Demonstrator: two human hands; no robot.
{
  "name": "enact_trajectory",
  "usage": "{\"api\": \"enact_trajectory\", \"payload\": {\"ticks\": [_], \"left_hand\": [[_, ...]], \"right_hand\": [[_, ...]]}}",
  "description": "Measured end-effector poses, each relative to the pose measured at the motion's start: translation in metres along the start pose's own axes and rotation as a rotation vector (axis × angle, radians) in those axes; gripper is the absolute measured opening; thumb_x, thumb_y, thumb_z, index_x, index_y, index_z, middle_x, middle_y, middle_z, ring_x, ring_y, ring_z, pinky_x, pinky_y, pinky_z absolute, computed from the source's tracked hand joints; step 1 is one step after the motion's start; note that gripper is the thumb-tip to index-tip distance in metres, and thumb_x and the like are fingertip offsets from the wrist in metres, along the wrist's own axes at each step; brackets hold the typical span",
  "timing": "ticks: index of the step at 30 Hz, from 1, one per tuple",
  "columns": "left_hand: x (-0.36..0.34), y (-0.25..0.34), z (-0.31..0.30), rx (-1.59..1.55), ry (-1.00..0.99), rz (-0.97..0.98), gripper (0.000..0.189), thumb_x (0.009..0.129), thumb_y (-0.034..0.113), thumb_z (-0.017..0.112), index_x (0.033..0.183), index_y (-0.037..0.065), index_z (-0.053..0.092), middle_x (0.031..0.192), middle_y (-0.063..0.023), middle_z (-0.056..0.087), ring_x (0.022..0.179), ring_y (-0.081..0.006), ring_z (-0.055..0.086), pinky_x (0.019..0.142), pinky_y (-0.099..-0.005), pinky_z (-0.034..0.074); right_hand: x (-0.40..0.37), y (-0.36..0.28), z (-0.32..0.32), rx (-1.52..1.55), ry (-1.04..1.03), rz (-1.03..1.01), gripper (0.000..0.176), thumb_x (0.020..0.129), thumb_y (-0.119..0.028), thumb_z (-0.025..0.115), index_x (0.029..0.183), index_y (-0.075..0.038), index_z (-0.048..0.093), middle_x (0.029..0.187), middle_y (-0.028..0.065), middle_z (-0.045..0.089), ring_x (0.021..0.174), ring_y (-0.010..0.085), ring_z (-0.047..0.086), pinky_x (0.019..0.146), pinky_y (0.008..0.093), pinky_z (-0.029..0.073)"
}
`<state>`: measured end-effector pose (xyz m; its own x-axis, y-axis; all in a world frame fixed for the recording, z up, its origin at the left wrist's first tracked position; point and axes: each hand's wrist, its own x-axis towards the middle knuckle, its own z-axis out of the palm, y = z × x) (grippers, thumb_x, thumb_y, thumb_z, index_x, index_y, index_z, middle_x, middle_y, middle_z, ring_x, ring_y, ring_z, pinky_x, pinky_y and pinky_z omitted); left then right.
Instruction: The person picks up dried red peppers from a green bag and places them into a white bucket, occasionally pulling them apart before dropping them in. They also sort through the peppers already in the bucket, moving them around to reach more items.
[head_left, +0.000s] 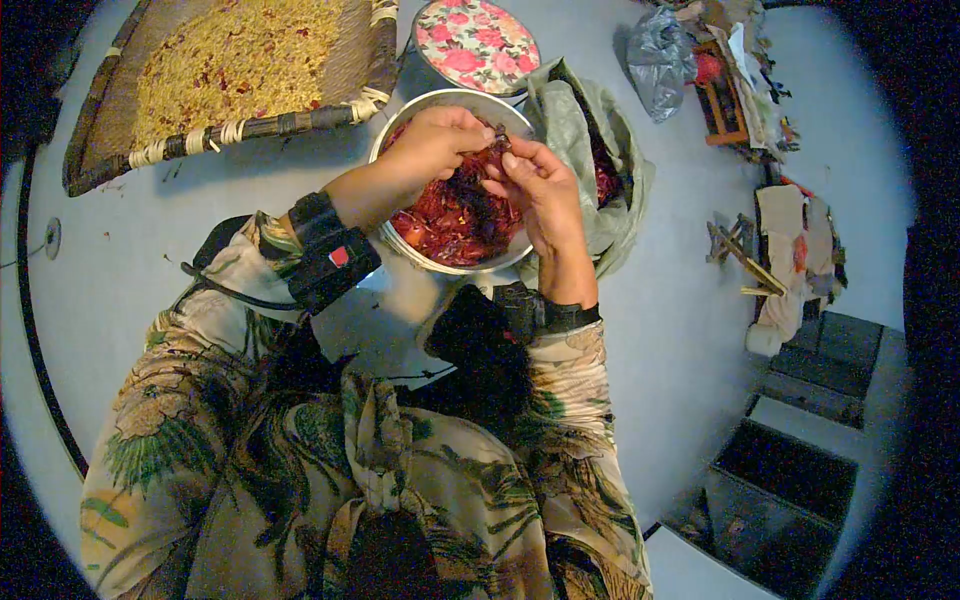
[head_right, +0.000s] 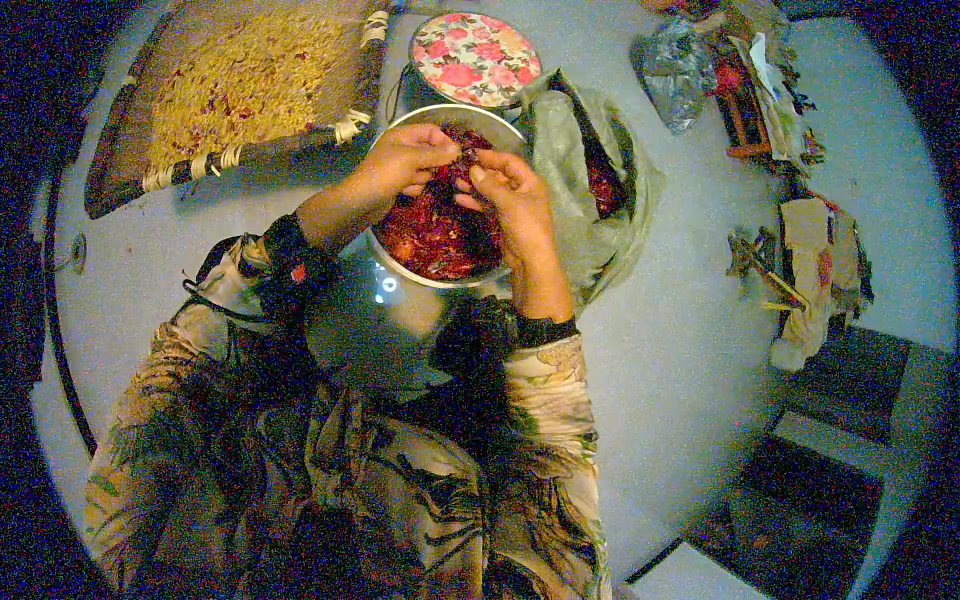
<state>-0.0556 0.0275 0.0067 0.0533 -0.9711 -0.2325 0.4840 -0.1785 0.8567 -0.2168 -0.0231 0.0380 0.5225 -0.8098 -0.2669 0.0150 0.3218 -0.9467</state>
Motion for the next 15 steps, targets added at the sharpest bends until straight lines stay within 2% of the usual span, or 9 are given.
{"api": "enact_trajectory", "payload": {"ticks": [2,5,8,10,13,15], "left_hand": [[0.000,-0.002,-0.004,-0.079,-0.045,-0.002,0.011,0.086,0.022,0.059,0.082,0.012,0.055,0.061,0.0074,0.047,0.044,-0.0007,0.033,0.038,-0.0170,0.022],[0.000,-0.003,-0.004,-0.107,-0.005,-0.004,0.012,0.087,0.022,0.056,0.083,0.011,0.054,0.061,0.0073,0.044,0.043,-0.0008,0.031,0.038,-0.0172,0.021],[-0.004,0.000,-0.010,-0.094,-0.018,0.054,0.015,0.089,0.024,0.054,0.084,0.010,0.053,0.061,0.0071,0.041,0.043,-0.0012,0.029,0.037,-0.0172,0.019],[-0.005,0.002,-0.013,-0.126,0.017,0.043,0.017,0.090,0.025,0.052,0.083,0.010,0.052,0.062,0.0065,0.040,0.043,-0.0016,0.028,0.037,-0.0176,0.019],[-0.009,0.005,-0.014,-0.169,0.067,0.039,0.021,0.091,0.028,0.051,0.081,0.010,0.050,0.062,0.0057,0.040,0.044,-0.0021,0.027,0.037,-0.0179,0.018],[-0.006,0.008,-0.018,-0.198,0.069,0.039,0.022,0.091,0.028,0.051,0.080,0.010,0.050,0.062,0.0056,0.040,0.044,-0.0022,0.027,0.037,-0.0178,0.019]], "right_hand": [[0.001,0.003,-0.006,-0.019,0.019,-0.057,0.024,0.082,-0.006,0.061,0.104,0.003,0.056,0.093,0.0128,0.062,0.081,0.0173,0.062,0.069,0.0302,0.056],[0.004,-0.001,-0.012,-0.115,0.067,-0.139,0.020,0.081,-0.005,0.062,0.100,0.002,0.059,0.089,0.0101,0.063,0.080,0.0164,0.062,0.068,0.0272,0.054],[0.009,-0.011,-0.037,-0.348,0.263,-0.356,0.017,0.080,-0.005,0.063,0.095,0.001,0.062,0.086,0.0075,0.065,0.078,0.0155,0.062,0.068,0.0262,0.051],[0.024,-0.008,-0.084,-0.370,0.446,-0.498,0.021,0.080,-0.009,0.064,0.098,0.001,0.062,0.092,0.0078,0.064,0.080,0.0140,0.061,0.070,0.0271,0.050],[0.025,-0.005,-0.124,-1.019,0.889,-0.779,0.023,0.081,-0.011,0.064,0.100,0.001,0.062,0.092,0.0077,0.064,0.082,0.0142,0.061,0.071,0.0276,0.049],[0.025,-0.003,-0.128,-0.925,0.787,-0.721,0.026,0.081,-0.015,0.064,0.101,0.001,0.062,0.093,0.0097,0.064,0.084,0.0173,0.061,0.073,0.0290,0.049]]}}
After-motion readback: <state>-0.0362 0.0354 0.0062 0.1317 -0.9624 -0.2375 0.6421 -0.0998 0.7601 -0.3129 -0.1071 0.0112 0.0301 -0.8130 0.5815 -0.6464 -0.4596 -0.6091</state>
